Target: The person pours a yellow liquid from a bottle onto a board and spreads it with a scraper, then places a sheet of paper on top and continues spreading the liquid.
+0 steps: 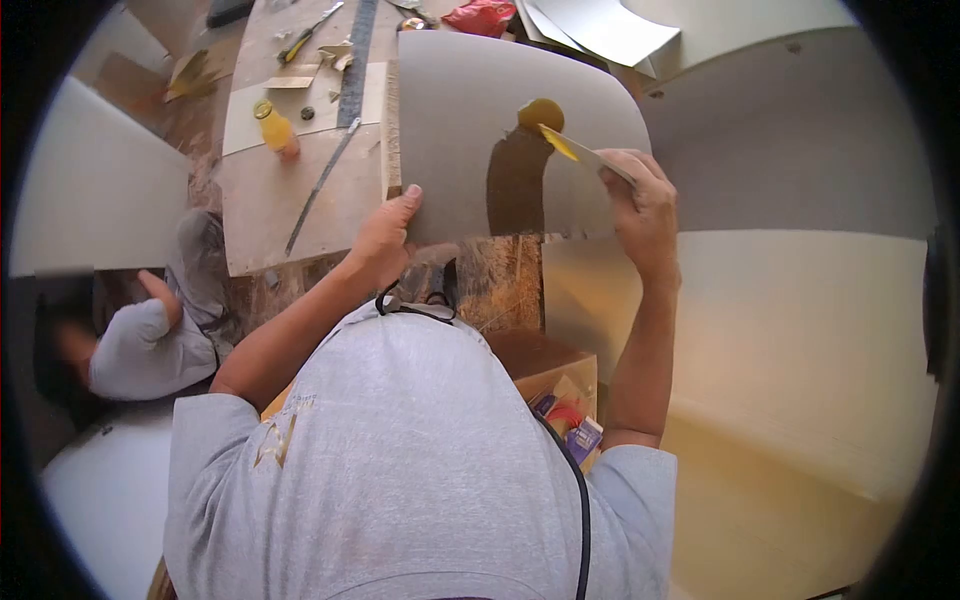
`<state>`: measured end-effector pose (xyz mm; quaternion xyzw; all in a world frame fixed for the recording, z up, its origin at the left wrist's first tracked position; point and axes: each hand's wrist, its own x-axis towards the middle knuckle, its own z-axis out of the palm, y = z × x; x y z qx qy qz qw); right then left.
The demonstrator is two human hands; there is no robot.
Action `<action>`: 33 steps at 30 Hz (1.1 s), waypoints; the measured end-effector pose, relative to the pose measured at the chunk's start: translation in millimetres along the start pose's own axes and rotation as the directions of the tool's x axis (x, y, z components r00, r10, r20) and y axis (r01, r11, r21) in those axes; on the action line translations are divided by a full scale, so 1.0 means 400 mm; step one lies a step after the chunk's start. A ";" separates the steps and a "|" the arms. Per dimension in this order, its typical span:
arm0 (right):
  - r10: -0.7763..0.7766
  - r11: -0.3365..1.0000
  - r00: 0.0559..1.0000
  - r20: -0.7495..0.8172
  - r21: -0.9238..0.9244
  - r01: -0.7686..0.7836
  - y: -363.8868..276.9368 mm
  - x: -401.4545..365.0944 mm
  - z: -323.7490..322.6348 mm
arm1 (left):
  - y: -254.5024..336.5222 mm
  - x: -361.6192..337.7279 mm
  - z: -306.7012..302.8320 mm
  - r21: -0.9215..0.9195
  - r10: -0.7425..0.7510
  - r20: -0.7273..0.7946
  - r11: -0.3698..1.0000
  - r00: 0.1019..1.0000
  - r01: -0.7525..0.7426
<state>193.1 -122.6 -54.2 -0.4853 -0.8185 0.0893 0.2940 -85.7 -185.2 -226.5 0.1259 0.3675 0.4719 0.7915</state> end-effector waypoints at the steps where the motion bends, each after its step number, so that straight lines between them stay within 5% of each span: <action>1: -0.002 0.999 0.999 0.036 0.045 0.000 -0.013 0.023 0.035 | -0.007 -0.003 -0.008 -0.008 0.016 -0.019 1.000 1.000 -0.016; 3: -0.028 0.994 0.996 0.083 0.107 0.019 -0.050 0.061 0.095 | -0.027 -0.007 -0.012 0.043 0.031 0.066 0.999 0.997 -0.033; 8: -0.135 0.984 0.949 0.284 -0.073 0.162 -0.063 0.102 0.192 | -0.012 -0.016 -0.042 -0.054 0.063 0.130 0.997 0.990 -0.056; 11: -0.239 0.936 0.944 0.229 -0.203 0.287 -0.023 0.132 0.233 | -0.011 -0.014 -0.059 -0.057 0.030 0.212 0.998 0.977 -0.018; 20: -0.266 0.933 0.916 0.300 -0.159 0.322 -0.048 0.031 0.227 | -0.014 0.005 -0.063 -0.378 0.048 0.297 0.923 0.954 0.071; 22: -0.286 0.925 0.905 0.316 -0.157 0.347 -0.066 -0.018 0.208 | -0.025 0.026 -0.091 -0.426 0.096 0.424 0.899 0.900 0.104; 33: -0.169 0.977 0.860 0.481 -0.031 0.210 -0.097 -0.175 0.076 | -0.006 0.022 -0.078 -0.366 0.083 0.275 0.930 0.958 0.025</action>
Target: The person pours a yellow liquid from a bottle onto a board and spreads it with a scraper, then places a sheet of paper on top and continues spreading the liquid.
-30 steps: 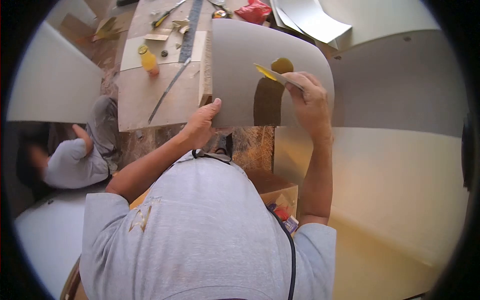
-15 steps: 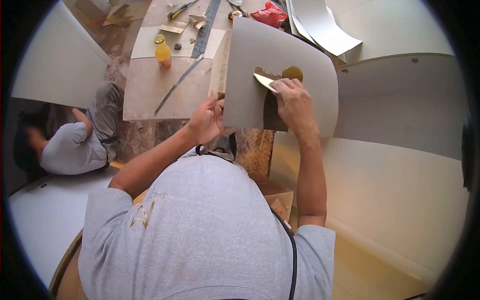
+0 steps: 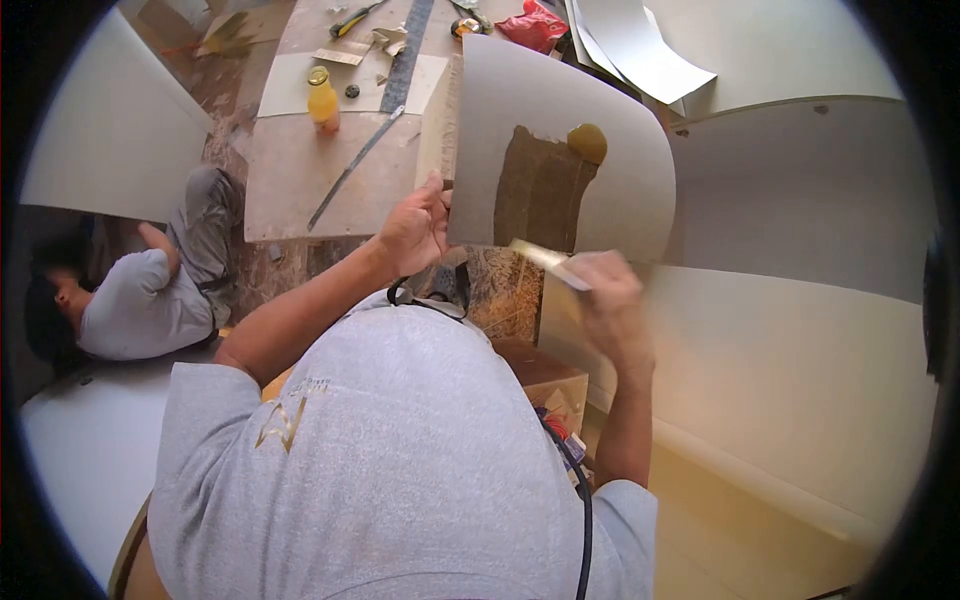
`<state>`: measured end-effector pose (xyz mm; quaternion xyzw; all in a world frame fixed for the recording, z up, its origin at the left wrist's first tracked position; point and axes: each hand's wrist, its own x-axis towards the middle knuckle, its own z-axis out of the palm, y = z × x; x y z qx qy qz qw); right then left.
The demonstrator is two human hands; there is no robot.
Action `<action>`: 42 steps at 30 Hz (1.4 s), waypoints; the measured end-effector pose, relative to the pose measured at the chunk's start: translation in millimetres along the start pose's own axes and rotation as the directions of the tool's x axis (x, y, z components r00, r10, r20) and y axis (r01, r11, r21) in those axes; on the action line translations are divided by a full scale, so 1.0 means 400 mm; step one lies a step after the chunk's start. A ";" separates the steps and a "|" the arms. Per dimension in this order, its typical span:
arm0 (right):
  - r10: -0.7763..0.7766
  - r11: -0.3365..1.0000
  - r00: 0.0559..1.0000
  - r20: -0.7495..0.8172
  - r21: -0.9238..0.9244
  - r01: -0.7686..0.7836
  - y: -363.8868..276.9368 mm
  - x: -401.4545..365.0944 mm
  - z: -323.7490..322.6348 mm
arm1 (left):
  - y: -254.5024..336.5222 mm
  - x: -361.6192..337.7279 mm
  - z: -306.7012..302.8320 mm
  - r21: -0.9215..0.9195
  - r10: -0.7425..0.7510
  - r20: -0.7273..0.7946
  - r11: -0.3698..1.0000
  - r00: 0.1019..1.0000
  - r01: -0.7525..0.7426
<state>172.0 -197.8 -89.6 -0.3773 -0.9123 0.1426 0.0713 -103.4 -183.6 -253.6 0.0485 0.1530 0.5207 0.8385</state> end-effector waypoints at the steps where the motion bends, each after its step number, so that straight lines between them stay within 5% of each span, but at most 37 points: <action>1: 0.062 0.993 0.984 -0.168 0.107 -0.044 -0.005 0.017 -0.035 | -0.004 -0.001 -0.006 0.021 0.003 -0.041 1.000 0.999 -0.002; 3: 0.132 0.974 0.935 -0.330 0.218 -0.060 -0.033 0.080 -0.097 | 0.000 -0.007 -0.015 0.033 -0.015 -0.004 0.999 1.000 0.015; 5: 0.009 0.999 0.924 -0.383 -0.035 -0.025 -0.064 0.176 -0.131 | 0.008 -0.021 -0.017 0.046 -0.027 0.030 0.999 0.999 0.026; 12: -0.119 0.992 0.966 -0.229 -0.066 0.106 -0.013 0.414 -0.003 | 0.001 -0.035 -0.049 -0.075 -0.039 0.206 0.996 0.978 0.055; 15: -0.036 0.980 0.988 -0.152 -0.197 0.005 0.026 0.430 0.006 | 0.001 -0.044 -0.017 -0.107 -0.033 0.221 0.993 0.975 0.058; 26: -0.247 0.951 0.967 -0.061 -0.205 0.230 0.004 0.390 0.046 | -0.011 -0.034 -0.025 -0.258 -0.008 0.296 0.962 0.955 0.089; 29: -0.193 0.971 0.981 0.030 -0.138 0.195 -0.017 0.332 0.024 | -0.008 -0.039 -0.010 -0.251 -0.025 0.175 0.965 0.984 0.069; 30: -0.194 0.971 0.981 0.029 -0.139 0.196 -0.015 0.337 0.012 | -0.007 -0.041 -0.007 -0.229 -0.034 0.188 0.970 0.982 0.077; 32: -0.173 0.983 0.959 -0.223 -0.104 0.153 -0.006 0.347 -0.014 | -0.006 -0.045 0.006 -0.199 -0.054 0.207 0.975 0.977 0.096; 35: -0.117 0.965 0.973 -0.201 -0.256 0.063 0.031 0.391 -0.013 | -0.002 -0.046 0.033 -0.194 -0.038 0.273 0.976 0.961 0.094; 38: -0.097 0.969 0.977 -0.189 -0.241 0.049 0.058 0.432 0.016 | -0.012 -0.043 0.018 -0.182 -0.017 0.259 0.981 0.966 0.066; 40: -0.118 0.971 0.975 -0.187 -0.227 0.074 0.063 0.443 0.027 | -0.021 -0.040 0.007 0.039 0.027 0.137 0.999 0.990 -0.033; 42: -0.135 0.972 0.972 -0.193 -0.216 0.092 0.062 0.440 0.030 | -0.020 -0.039 -0.001 -0.010 0.005 0.192 1.000 0.981 -0.003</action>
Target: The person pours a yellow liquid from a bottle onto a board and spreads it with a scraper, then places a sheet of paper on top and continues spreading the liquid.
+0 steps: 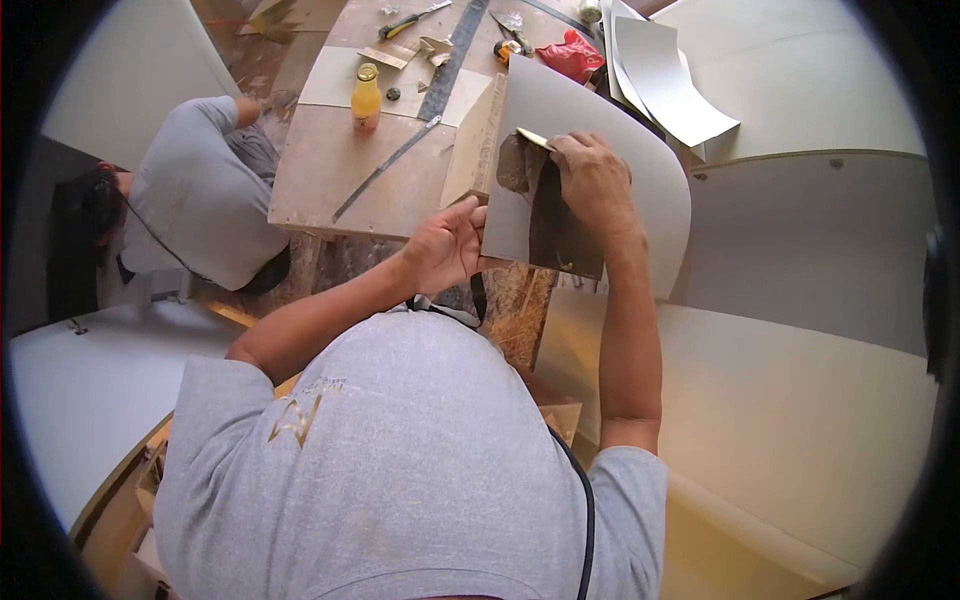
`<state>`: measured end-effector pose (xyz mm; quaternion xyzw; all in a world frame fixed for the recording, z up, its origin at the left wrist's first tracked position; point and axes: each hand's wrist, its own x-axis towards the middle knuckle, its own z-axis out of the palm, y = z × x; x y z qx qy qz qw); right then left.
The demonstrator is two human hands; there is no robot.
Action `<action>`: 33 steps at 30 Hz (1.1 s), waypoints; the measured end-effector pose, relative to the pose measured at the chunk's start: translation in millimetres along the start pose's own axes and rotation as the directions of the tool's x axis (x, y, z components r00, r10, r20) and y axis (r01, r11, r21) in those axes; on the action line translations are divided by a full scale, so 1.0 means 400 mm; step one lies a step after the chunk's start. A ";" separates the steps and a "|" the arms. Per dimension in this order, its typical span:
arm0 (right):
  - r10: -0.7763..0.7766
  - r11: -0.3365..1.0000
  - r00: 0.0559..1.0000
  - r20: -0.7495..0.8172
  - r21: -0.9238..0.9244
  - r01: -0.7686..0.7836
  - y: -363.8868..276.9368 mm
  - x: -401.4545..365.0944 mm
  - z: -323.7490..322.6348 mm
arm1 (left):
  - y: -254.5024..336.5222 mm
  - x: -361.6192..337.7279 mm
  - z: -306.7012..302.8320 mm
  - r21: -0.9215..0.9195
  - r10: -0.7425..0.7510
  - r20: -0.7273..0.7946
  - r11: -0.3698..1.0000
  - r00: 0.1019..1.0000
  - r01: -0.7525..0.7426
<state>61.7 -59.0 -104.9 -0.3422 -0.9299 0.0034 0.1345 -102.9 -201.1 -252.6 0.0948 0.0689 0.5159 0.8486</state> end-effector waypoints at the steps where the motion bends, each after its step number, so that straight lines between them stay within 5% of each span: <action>1: -0.036 0.999 0.998 0.050 0.027 0.035 -0.007 -0.008 -0.003 | -0.001 -0.002 -0.002 -0.054 -0.019 0.058 0.998 0.998 0.022; 16: -0.137 0.990 0.987 0.086 0.036 0.135 -0.164 -0.221 -0.088 | 0.017 -0.005 0.042 -0.241 -0.060 -0.063 0.970 0.996 0.043; 24: 0.045 0.974 0.951 0.305 0.198 -0.110 -0.154 -0.310 -0.219 | 0.027 0.017 -0.038 -0.280 -0.076 0.133 0.954 0.988 0.111; 26: 0.162 0.975 0.986 -0.044 0.159 -0.153 -0.121 -0.314 -0.248 | 0.031 0.021 -0.019 -0.229 -0.092 0.135 0.966 0.987 0.121; 30: 0.270 0.957 0.944 -0.188 -0.052 -0.284 -0.033 -0.290 -0.313 | 0.021 0.019 0.006 -0.104 -0.081 0.096 0.990 0.992 0.091; 32: 0.357 0.930 0.923 -0.144 0.153 -0.335 0.022 -0.292 -0.310 | 0.012 0.025 0.016 0.094 -0.009 -0.179 0.995 0.984 0.026; 33: 0.359 0.929 0.922 -0.147 0.148 -0.339 0.045 -0.297 -0.294 | 0.011 0.027 0.015 0.094 -0.012 -0.174 0.995 0.985 0.029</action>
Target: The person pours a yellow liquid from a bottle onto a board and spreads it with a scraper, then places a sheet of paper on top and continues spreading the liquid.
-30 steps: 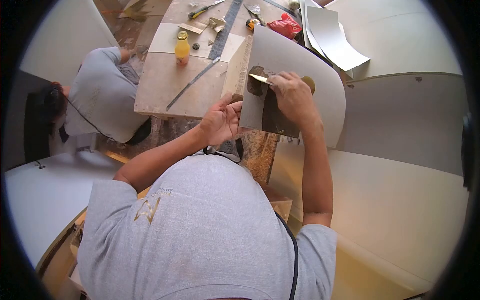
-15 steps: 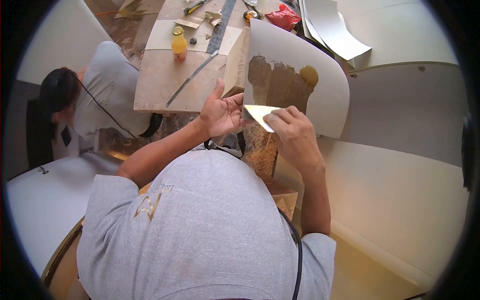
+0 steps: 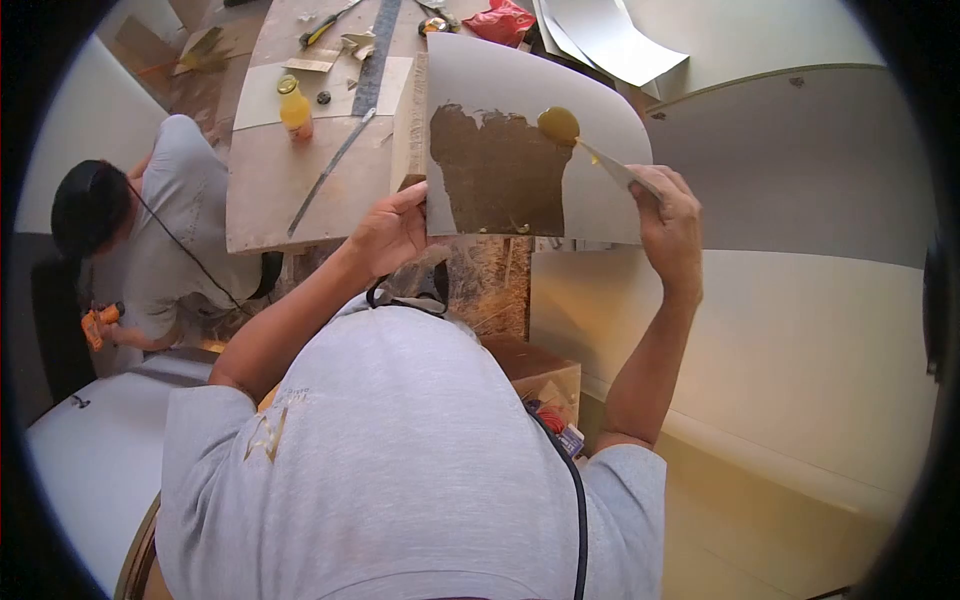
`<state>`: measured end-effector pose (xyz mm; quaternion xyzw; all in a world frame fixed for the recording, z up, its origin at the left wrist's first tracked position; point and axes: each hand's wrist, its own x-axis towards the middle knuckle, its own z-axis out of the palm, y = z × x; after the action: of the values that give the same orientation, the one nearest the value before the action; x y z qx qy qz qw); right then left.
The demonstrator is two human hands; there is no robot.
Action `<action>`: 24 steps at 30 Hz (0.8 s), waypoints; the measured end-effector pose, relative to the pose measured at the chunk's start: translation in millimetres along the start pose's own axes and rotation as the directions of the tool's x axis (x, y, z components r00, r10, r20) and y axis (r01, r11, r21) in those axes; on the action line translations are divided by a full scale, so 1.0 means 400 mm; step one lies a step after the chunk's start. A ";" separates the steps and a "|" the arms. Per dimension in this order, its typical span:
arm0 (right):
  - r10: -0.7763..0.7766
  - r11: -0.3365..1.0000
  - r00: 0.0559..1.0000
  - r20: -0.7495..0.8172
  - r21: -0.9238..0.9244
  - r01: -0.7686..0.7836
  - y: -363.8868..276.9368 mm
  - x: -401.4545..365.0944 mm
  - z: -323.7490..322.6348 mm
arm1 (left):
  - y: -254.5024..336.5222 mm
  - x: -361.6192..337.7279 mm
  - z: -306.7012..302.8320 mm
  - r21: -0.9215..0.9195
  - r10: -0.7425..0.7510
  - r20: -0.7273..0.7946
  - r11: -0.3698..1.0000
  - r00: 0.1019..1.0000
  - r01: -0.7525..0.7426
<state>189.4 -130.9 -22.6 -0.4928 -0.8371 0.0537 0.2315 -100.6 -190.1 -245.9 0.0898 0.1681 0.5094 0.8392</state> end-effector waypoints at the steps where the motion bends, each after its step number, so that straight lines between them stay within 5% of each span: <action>1: 0.019 0.999 0.999 0.040 0.027 -0.020 0.030 -0.002 0.020 | 0.000 0.000 -0.003 0.024 -0.003 0.009 1.000 1.000 0.003; 9: -0.010 0.996 0.983 0.182 -0.090 0.026 0.123 0.037 0.107 | -0.013 0.000 -0.034 0.035 -0.005 0.002 0.999 1.000 0.005; 12: -0.149 0.967 0.972 0.184 -0.179 0.182 0.170 0.049 0.148 | -0.014 -0.001 -0.018 0.047 -0.007 -0.042 0.999 0.999 0.009; 21: -0.133 0.990 0.961 0.241 -0.017 0.141 0.127 -0.051 0.085 | -0.009 -0.016 0.006 0.062 0.030 -0.117 0.998 0.993 -0.022; 24: -0.150 0.987 0.985 0.085 0.062 0.145 0.080 -0.049 0.093 | -0.001 -0.018 0.019 0.029 0.030 -0.107 0.999 0.994 -0.027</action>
<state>206.4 -126.1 -72.1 -0.4198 -0.8790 0.0817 0.2110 -100.5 -196.6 -237.5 0.0765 0.2187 0.5229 0.8203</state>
